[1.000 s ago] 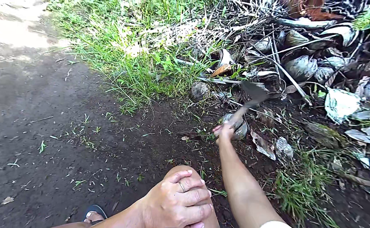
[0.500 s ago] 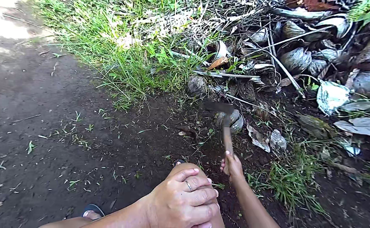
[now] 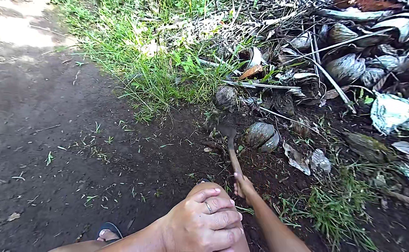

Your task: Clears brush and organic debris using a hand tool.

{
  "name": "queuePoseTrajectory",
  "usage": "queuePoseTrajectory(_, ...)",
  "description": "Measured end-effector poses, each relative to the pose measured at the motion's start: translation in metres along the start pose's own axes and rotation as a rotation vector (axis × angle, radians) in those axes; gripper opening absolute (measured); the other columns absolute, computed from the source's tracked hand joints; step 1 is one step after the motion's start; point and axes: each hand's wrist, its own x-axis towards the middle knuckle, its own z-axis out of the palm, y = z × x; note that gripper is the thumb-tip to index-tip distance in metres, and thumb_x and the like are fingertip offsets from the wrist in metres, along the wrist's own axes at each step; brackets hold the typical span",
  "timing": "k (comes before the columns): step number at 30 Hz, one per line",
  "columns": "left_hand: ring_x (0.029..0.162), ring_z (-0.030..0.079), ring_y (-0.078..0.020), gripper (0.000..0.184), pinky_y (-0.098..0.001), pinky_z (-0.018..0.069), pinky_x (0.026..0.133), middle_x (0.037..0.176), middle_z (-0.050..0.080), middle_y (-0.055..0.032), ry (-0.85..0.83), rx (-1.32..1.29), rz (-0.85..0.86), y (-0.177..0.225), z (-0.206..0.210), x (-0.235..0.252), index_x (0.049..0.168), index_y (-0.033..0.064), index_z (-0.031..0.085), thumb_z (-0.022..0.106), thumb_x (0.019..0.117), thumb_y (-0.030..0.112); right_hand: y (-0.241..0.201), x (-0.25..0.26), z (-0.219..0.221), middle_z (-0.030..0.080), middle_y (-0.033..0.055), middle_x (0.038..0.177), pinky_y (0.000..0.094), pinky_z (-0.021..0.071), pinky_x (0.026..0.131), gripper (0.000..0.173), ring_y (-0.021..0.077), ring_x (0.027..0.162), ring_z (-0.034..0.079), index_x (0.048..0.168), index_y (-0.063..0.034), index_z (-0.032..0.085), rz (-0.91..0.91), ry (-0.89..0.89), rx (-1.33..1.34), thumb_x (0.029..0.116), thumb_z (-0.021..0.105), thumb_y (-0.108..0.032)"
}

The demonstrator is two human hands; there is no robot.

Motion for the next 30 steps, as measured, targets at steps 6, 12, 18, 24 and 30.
queuePoseTrajectory(6, 0.133, 0.057, -0.0220, 0.037, -0.0424, 0.0307, 0.122, 0.126, 0.073, -0.0018, 0.003, -0.017, 0.038, 0.003, 0.003, 0.004, 0.115, 0.0216, 0.076, 0.043, 0.1045, 0.036, 0.049, -0.074, -0.050, 0.064, 0.0129, 0.077, 0.0411, 0.0570, 0.056, 0.039, 0.0214, 0.057, 0.063, 0.133, -0.0022, 0.055, -0.208, 0.259, -0.213, 0.1051, 0.060, -0.028)
queuePoseTrajectory(12, 0.132, 0.058, -0.0218, 0.037, -0.0424, 0.0325, 0.121, 0.125, 0.073, -0.0016, -0.001, 0.006, 0.040, 0.004, 0.005, 0.011, 0.115, 0.0220, 0.076, 0.043, 0.1036, 0.036, -0.046, -0.086, -0.024, 0.058, 0.0258, 0.138, 0.0658, 0.0540, 0.088, 0.060, 0.0456, 0.109, 0.067, 0.155, -0.0095, 0.043, -0.643, 0.383, -0.775, 0.0970, 0.058, -0.014)
queuePoseTrajectory(18, 0.132, 0.058, -0.0213, 0.036, -0.0424, 0.0337, 0.121, 0.126, 0.073, -0.0007, -0.018, 0.036, 0.034, 0.008, 0.005, 0.014, 0.115, 0.0225, 0.076, 0.045, 0.1027, 0.036, -0.105, -0.049, 0.061, 0.058, 0.0259, 0.138, 0.0629, 0.0518, 0.094, 0.062, 0.0447, 0.119, 0.063, 0.159, -0.0134, 0.031, -0.374, 0.148, -1.222, 0.1008, 0.052, -0.011)
queuePoseTrajectory(24, 0.132, 0.058, -0.0209, 0.035, -0.0418, 0.0337, 0.121, 0.126, 0.073, -0.0007, -0.008, 0.044, 0.007, 0.007, -0.002, 0.001, 0.114, 0.0227, 0.076, 0.045, 0.1029, 0.035, 0.045, -0.075, -0.026, 0.059, 0.0274, 0.135, 0.0647, 0.0533, 0.092, 0.056, 0.0473, 0.116, 0.064, 0.154, -0.0101, 0.038, -0.192, 0.117, -1.264, 0.1014, 0.056, -0.014)
queuePoseTrajectory(30, 0.134, 0.056, -0.0210, 0.036, -0.0428, 0.0326, 0.121, 0.128, 0.072, -0.0004, -0.015, 0.056, -0.008, 0.010, -0.005, -0.006, 0.117, 0.0234, 0.075, 0.044, 0.1034, 0.036, 0.102, -0.147, -0.249, 0.062, 0.0348, 0.122, 0.0698, 0.0518, 0.087, 0.045, 0.0551, 0.110, 0.063, 0.146, -0.0054, 0.049, -0.025, 0.459, -1.431, 0.1008, 0.056, -0.005)
